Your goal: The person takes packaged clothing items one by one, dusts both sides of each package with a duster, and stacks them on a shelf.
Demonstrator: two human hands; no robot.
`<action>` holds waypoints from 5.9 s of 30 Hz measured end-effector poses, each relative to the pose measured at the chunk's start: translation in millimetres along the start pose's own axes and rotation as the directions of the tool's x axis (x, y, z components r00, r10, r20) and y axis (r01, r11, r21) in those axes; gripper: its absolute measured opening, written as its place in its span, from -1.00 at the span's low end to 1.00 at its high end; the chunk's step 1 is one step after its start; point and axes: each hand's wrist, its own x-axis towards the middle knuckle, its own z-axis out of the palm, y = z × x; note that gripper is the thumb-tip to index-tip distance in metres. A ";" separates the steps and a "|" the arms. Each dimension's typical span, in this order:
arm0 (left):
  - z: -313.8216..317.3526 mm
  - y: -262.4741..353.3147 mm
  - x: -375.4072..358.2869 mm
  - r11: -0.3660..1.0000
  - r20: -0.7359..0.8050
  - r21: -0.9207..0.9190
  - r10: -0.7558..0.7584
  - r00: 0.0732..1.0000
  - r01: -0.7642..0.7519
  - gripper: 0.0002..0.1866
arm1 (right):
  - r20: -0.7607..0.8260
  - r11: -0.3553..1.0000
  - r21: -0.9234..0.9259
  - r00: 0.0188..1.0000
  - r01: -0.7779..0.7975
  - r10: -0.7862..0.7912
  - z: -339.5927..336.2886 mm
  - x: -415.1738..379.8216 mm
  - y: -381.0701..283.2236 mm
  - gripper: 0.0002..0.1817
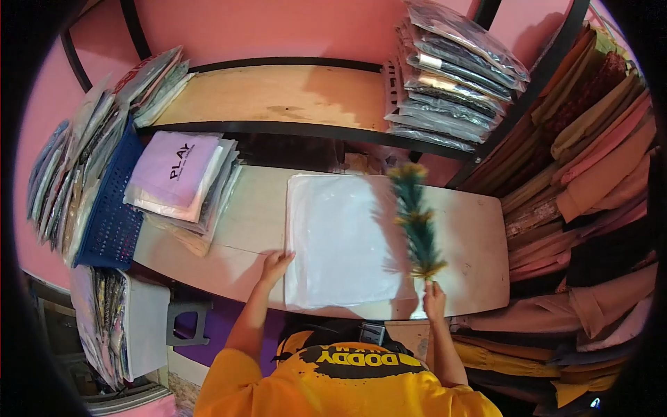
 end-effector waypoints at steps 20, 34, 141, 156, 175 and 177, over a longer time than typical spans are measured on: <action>17.4 -16.7 202.7 0.900 -0.387 0.360 0.382 0.839 -0.244 -0.78 | 0.236 0.842 -0.508 0.970 0.180 -0.065 113.7 -37.5 -112.3 -0.65; 0.3 -36.5 53.9 0.959 0.053 0.246 0.133 0.990 -0.142 -0.79 | -0.088 0.895 -0.427 0.991 -0.127 0.098 70.4 -54.7 -84.5 -0.63; -62.7 216.7 -72.6 0.964 0.515 -0.261 0.095 0.852 0.050 -0.28 | 0.620 0.551 0.682 0.780 -0.481 -0.088 -20.3 -13.2 -209.0 -0.57; -160.3 305.8 102.8 0.748 0.319 -0.453 0.644 0.696 -0.485 -0.23 | 0.421 0.646 0.761 0.804 -0.062 -0.420 94.1 136.3 -374.7 -0.60; -87.0 206.1 377.7 0.952 0.181 0.094 0.272 0.945 -0.292 -0.37 | 0.020 0.703 -0.670 0.953 0.236 -0.302 192.4 305.0 -329.9 -0.25; -82.1 194.1 387.5 0.908 0.302 0.008 0.397 0.867 -0.419 -0.48 | 0.048 0.626 -0.747 0.957 0.224 -0.286 191.2 304.0 -328.2 -0.27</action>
